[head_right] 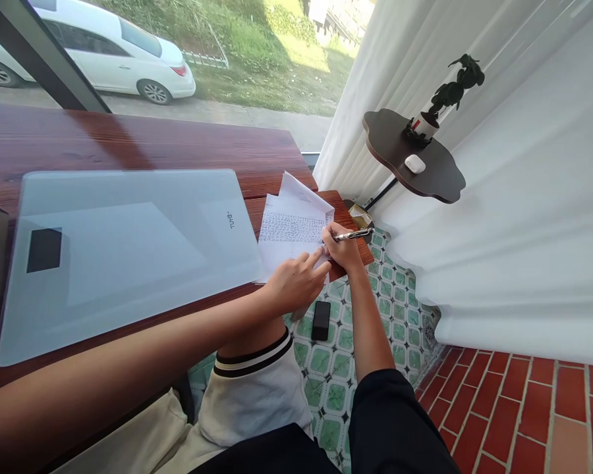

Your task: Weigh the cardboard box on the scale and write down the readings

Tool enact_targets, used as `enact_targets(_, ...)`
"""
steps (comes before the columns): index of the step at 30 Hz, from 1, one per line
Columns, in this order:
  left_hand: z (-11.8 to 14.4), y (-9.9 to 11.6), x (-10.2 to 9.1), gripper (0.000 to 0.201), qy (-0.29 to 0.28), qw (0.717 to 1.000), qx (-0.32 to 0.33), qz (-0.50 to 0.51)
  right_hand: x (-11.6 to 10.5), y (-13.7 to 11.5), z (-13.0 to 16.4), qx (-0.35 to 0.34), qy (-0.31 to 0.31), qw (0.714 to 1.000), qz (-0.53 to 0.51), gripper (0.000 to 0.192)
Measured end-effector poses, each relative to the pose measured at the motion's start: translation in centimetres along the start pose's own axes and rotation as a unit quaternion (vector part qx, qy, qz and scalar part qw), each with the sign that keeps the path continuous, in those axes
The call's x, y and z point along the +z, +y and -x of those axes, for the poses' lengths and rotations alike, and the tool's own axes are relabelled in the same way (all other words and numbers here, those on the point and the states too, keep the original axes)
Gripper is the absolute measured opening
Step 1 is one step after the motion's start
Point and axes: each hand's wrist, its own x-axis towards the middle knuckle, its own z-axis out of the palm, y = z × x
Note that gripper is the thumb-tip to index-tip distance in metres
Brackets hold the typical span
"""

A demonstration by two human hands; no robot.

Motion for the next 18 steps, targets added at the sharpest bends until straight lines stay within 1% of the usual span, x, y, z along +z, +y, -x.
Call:
enact_targets(6,-0.02,0.07,-0.03,0.036,0.004,1.000,-0.002,0.003,-0.07,0.45,-0.01,0.033,0.020,0.999,-0.032,0.040)
enact_targets(11,0.00,0.01,-0.03,0.033,0.008,1.000,-0.001,0.015,-0.01,0.05,-0.01,0.048,0.018,0.998,-0.020,0.041)
enact_targets(18,-0.03,-0.01,-0.12,0.034,0.003,1.000,-0.005,0.020,0.07,0.07,-0.08,0.026,0.011,1.000,-0.012,0.037)
